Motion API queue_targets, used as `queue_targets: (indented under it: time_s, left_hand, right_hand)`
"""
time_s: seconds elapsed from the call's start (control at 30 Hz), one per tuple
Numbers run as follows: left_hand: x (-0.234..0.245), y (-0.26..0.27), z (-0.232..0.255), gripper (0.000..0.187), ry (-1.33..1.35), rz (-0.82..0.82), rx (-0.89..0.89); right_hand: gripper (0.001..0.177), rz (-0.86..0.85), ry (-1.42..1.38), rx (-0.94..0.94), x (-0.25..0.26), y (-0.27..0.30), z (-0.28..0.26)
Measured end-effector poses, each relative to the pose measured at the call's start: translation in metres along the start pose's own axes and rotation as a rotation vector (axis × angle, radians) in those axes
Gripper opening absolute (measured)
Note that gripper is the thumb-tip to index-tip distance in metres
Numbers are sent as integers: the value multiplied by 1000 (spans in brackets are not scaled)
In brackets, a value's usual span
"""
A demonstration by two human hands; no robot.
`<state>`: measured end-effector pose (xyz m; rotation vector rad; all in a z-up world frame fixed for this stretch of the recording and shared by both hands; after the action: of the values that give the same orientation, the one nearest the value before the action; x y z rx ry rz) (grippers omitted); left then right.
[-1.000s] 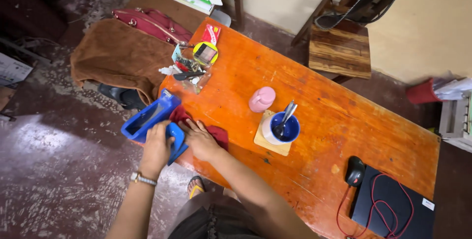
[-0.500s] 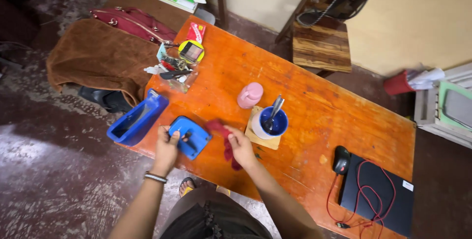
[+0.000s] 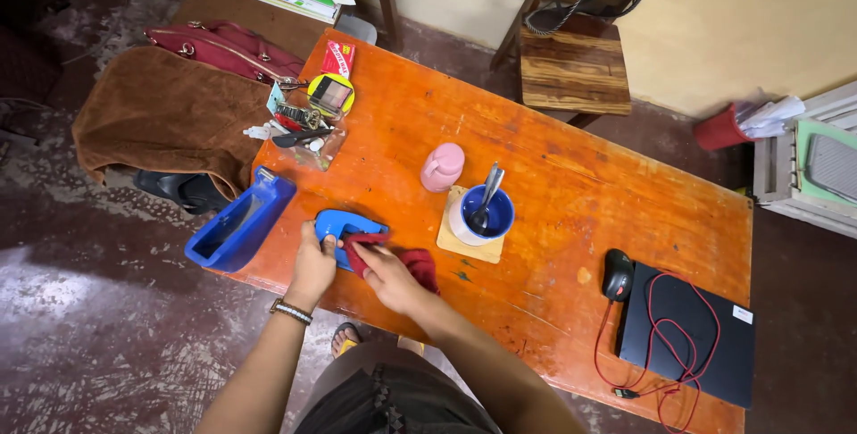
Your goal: Wash a rag in a sink and then use it to wipe down a desk and office equipment including a laptop.
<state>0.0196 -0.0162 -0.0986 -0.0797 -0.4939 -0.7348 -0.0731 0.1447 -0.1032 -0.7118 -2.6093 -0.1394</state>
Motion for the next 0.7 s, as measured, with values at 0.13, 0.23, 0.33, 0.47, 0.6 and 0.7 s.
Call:
queue_targets:
  time_s: [0.13, 0.23, 0.33, 0.47, 0.6, 0.7]
  left_hand:
    - [-1, -2, -4, 35, 18, -40, 93]
    - [-4, -2, -8, 31, 18, -35, 34]
    - [-5, -1, -7, 32, 25, -53, 135]
    - [0, -5, -6, 28, -7, -34, 91]
    - [9, -2, 21, 30, -35, -47, 246]
    - [-2, -2, 11, 18, 90, -74, 296]
  right_hand:
    - [56, -188, 295, 9, 1, -33, -17]
    - [67, -334, 475, -124, 7, -22, -33]
    - [68, -257, 467, -135, 4, -6, -17]
    - [65, -110, 519, -50, 9, 29, 5]
    - [59, -44, 348, -19, 23, 64, 6]
    - [55, -111, 490, 220, 2, 77, 9]
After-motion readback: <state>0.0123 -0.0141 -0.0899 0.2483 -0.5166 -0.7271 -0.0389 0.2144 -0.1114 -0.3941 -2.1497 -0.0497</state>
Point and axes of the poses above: each hand's wrist, its own y-axis away from the middle knuckle, its own x-axis out of the back of the hand, z = x × y, the point moved 5 cm from there along -y, towards the middle knuckle, and after that the axes turned 5 degrees about -x, right-handed, at the moved point
